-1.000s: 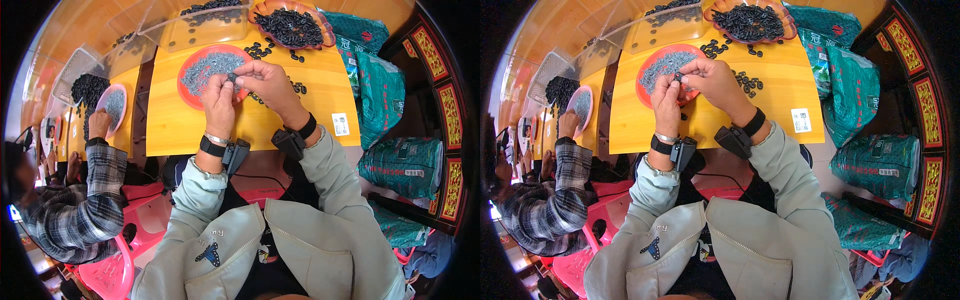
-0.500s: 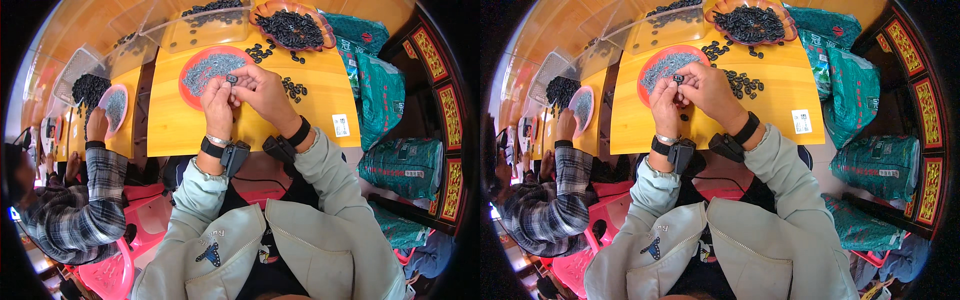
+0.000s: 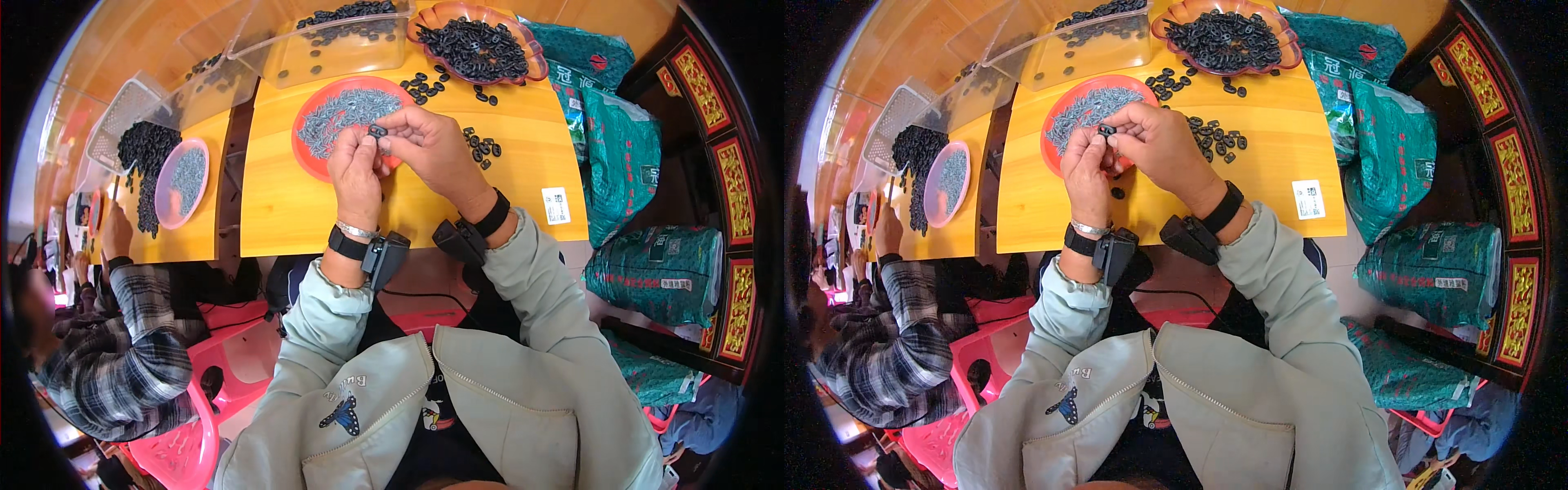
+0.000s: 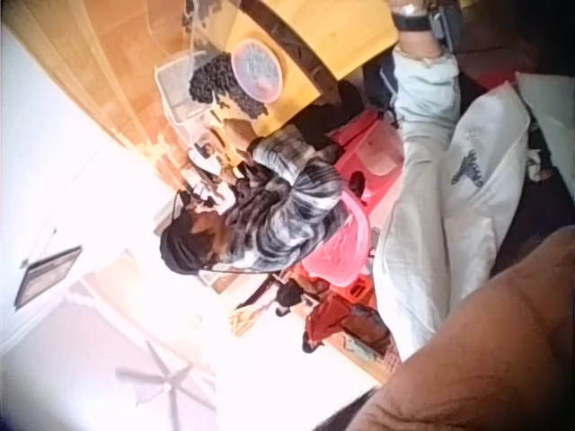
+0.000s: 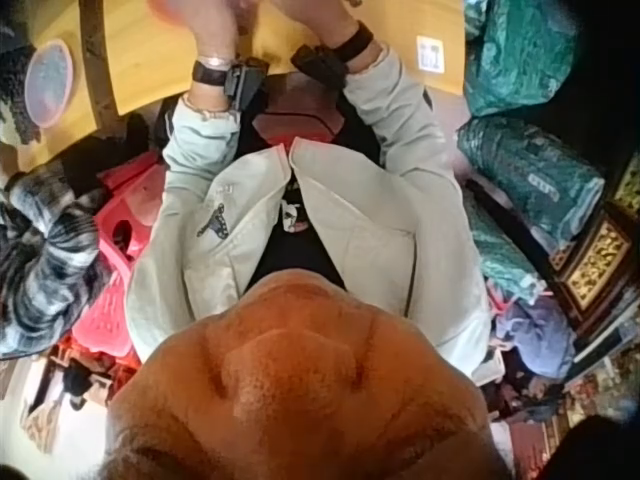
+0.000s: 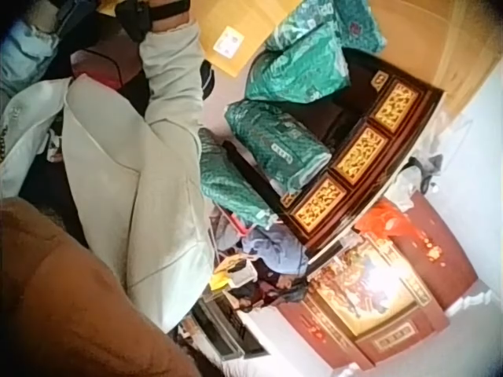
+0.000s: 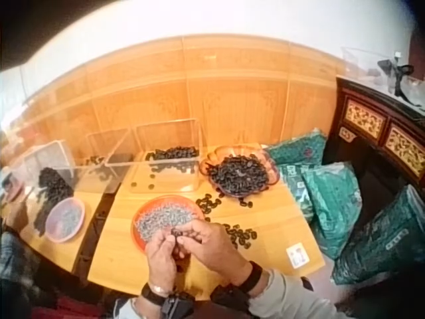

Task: The person sorts small black components by hand, moving them from a large pile on a table into smaller groups or containers.

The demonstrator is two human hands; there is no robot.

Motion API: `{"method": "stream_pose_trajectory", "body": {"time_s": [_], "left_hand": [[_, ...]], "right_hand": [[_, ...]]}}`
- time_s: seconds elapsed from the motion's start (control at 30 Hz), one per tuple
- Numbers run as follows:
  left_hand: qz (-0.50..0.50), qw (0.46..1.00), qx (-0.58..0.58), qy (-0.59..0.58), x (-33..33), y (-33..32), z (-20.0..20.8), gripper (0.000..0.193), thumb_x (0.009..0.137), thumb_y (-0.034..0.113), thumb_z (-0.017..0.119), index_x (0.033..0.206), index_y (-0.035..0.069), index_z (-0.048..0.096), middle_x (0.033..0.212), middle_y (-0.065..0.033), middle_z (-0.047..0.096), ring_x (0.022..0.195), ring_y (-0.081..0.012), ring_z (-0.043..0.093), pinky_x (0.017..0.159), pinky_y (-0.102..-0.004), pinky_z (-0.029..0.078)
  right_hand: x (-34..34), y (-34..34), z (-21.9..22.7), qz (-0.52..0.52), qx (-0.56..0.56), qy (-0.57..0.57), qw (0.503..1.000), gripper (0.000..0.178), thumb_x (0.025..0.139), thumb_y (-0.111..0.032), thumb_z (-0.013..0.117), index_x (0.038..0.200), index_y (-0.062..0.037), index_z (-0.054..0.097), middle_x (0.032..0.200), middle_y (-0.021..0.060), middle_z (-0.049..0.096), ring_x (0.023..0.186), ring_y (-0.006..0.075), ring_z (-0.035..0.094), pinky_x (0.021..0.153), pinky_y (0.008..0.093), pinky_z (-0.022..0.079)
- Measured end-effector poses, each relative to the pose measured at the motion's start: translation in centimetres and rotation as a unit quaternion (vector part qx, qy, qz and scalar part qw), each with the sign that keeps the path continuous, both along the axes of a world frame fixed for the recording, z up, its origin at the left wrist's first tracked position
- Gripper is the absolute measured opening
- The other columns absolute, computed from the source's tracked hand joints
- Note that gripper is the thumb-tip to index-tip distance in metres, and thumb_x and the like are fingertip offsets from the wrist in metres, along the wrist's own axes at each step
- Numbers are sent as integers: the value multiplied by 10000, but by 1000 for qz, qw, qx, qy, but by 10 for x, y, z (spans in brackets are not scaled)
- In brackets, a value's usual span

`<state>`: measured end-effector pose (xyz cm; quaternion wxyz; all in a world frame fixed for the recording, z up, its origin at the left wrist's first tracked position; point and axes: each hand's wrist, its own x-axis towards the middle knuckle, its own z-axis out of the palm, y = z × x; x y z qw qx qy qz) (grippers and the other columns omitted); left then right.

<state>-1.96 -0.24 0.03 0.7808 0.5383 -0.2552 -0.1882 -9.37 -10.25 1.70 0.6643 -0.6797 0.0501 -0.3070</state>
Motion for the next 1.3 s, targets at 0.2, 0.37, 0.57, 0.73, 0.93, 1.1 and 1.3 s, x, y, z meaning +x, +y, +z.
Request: {"method": "stream_pose_trajectory", "body": {"time_s": [0.2,0.37,0.57,0.73,0.93,1.1,1.3], "left_hand": [[12,1000,9,15,-4,2,1,171,896,85,461,727,63,462,599,9,453,489,-67,422,443,-200,350],[8,1000,24,3,-7,3,4,164,892,96,466,733,58,480,602,7,461,498,-66,431,446,-198,349],[-7,1000,14,23,-6,4,6,167,892,107,472,733,56,485,620,8,471,515,-67,438,468,-201,359],[-55,998,12,29,-5,6,9,140,910,117,458,790,54,494,651,7,477,547,-66,435,497,-204,364],[-132,990,15,-42,7,12,11,99,921,127,452,879,47,492,686,3,483,604,-67,440,554,-203,383],[-107,988,8,-108,5,12,20,121,931,145,452,900,31,479,702,-13,503,631,-83,468,585,-215,406],[-149,987,-21,-60,10,11,9,143,935,152,461,902,15,480,719,-41,539,646,-95,506,594,-226,419]], "right_hand": [[-5,2,5,5,-14,7,1000,148,799,21,575,939,59,604,700,64,633,587,88,600,534,221,487],[-9,3,8,0,-43,15,999,140,795,5,587,924,58,599,698,63,633,590,92,609,530,220,484],[-8,3,6,-63,-148,3,987,185,760,6,625,943,29,609,707,70,655,610,87,624,557,211,486],[-10,1,8,-103,-231,-3,968,217,719,6,632,933,28,609,693,73,640,607,112,628,558,224,490],[-15,-2,14,-89,-231,-17,969,206,732,-2,633,936,27,625,683,65,621,602,100,611,570,217,487],[-22,1,23,-50,-209,-11,976,165,778,-10,614,936,35,635,730,58,640,632,73,603,575,212,485],[-19,-2,18,56,-5,27,998,166,827,-35,604,970,46,627,796,54,656,692,70,602,609,208,485]]}}
